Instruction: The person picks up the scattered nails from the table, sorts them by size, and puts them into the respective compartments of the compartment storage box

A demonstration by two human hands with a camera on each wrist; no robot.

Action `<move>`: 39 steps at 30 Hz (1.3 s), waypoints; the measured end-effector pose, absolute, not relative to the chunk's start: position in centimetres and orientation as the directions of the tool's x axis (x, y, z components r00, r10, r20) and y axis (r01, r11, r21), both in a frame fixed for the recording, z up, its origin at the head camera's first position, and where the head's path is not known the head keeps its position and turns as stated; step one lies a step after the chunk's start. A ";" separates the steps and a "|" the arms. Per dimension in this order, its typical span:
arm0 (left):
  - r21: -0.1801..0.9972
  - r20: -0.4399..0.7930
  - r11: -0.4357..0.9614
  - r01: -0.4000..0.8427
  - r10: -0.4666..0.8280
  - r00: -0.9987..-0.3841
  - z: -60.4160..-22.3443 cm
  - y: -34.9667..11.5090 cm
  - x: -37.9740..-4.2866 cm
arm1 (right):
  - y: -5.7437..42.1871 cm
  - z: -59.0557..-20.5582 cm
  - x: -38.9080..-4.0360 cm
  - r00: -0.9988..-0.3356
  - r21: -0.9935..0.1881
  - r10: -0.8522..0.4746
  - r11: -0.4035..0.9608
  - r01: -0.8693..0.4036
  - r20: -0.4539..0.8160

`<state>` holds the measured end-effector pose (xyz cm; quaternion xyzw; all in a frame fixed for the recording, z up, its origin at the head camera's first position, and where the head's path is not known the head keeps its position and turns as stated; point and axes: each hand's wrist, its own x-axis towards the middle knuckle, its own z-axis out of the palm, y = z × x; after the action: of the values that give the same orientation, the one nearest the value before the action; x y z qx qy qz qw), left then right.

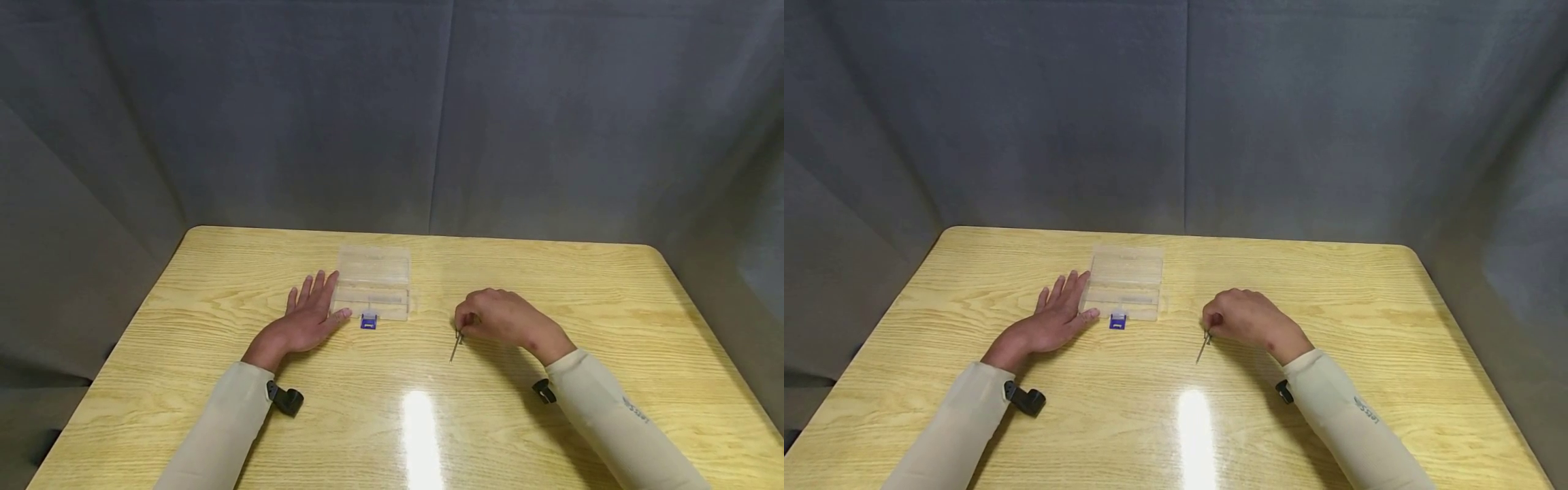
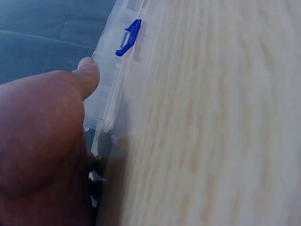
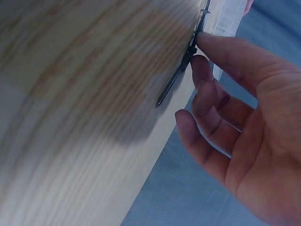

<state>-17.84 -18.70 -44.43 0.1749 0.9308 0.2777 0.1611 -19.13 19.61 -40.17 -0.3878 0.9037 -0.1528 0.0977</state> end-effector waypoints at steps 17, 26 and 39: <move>0.573 -0.196 0.784 0.237 0.412 -0.890 -44.6 -18.8 -17.8 | 19.3 -40.0 -18.6 -0.661 -0.353 -0.747 0.641 -0.682 -0.078; 0.566 -0.200 0.789 0.239 0.413 -0.889 -44.5 -18.6 -17.9 | 19.1 -40.1 -18.1 -0.616 -0.337 -0.788 0.584 -0.738 -0.017; 0.575 -0.195 0.783 0.236 0.411 -0.891 -44.4 -18.8 -17.7 | 18.6 -40.5 -17.5 -0.599 -0.353 -0.801 0.563 -0.747 -0.011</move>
<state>-17.68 -18.76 -44.41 0.1736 0.9312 0.2796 0.1568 -17.52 18.64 -40.53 -0.4396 0.8801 -0.1583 0.0851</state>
